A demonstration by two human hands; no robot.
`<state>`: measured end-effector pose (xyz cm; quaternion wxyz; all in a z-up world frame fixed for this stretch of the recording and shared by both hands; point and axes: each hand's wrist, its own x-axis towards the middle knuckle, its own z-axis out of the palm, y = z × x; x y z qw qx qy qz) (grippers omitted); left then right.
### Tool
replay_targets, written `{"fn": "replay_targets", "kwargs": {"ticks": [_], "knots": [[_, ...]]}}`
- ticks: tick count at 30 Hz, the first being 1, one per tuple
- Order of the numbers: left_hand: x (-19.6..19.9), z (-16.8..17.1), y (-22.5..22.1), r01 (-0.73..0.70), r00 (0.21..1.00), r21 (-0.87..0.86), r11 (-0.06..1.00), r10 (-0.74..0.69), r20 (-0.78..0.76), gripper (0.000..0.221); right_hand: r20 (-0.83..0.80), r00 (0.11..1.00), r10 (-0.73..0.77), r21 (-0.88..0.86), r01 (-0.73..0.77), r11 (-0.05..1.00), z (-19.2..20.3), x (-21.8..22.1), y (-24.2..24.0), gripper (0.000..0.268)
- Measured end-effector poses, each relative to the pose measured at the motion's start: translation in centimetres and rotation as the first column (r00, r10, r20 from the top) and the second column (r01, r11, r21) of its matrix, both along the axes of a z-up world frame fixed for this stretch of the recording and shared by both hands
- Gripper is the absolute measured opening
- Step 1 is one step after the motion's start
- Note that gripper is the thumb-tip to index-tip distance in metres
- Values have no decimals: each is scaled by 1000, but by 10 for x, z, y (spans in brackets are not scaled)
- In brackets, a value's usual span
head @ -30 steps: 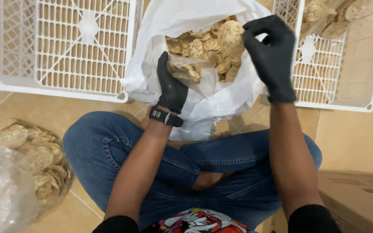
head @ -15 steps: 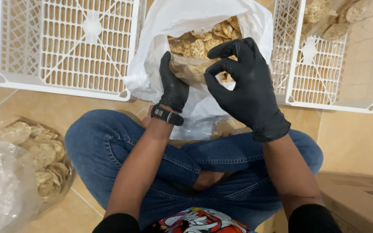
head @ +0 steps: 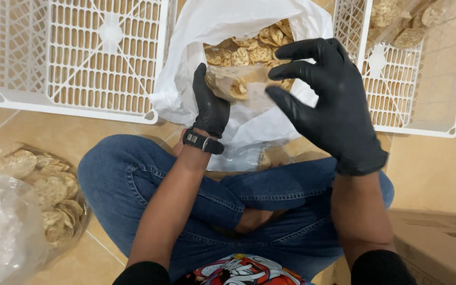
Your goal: Sorting and inspecting thin, crispy food items from a large bag into smaller containers while sitting on the floor
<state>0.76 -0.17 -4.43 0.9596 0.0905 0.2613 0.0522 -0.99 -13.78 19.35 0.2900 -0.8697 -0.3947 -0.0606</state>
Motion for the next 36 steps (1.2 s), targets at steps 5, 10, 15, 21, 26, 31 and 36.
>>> {"fn": "replay_targets", "kwargs": {"ticks": [5, 10, 15, 21, 26, 31, 36], "knots": [[-3, 15, 0, 14, 999, -6, 1000, -14, -36, 49, -192, 980, 43, -51, -54, 997, -9, -13, -2, 46], [-5, 3, -6, 42, 999, 13, 999, -42, -15, 26, -375, 918, -130, 221, 225, 949, -76, -18, 8, 106], [-5, 23, -28, 148, 977, -104, 983, -162, -141, 47, -588, 808, -45, 548, 439, 712, -128, -11, 24, 79], [-10, 35, -32, 160, 975, -132, 978, -177, -131, 46, -629, 777, -31, 635, 537, 555, -149, -1, 10, 67], [-10, 27, -39, 198, 964, -119, 973, -215, -156, 55, -595, 796, -111, 588, 526, 614, -152, -4, 15, 71], [-14, 57, -44, 380, 912, -189, 906, -401, -88, 47, -543, 775, -324, 566, 623, 540, -155, -1, 5, 68], [-26, 83, -34, 599, 801, -121, 792, -590, 104, 49, -715, 686, -135, 517, 649, 559, -123, 12, -23, 54]]}}
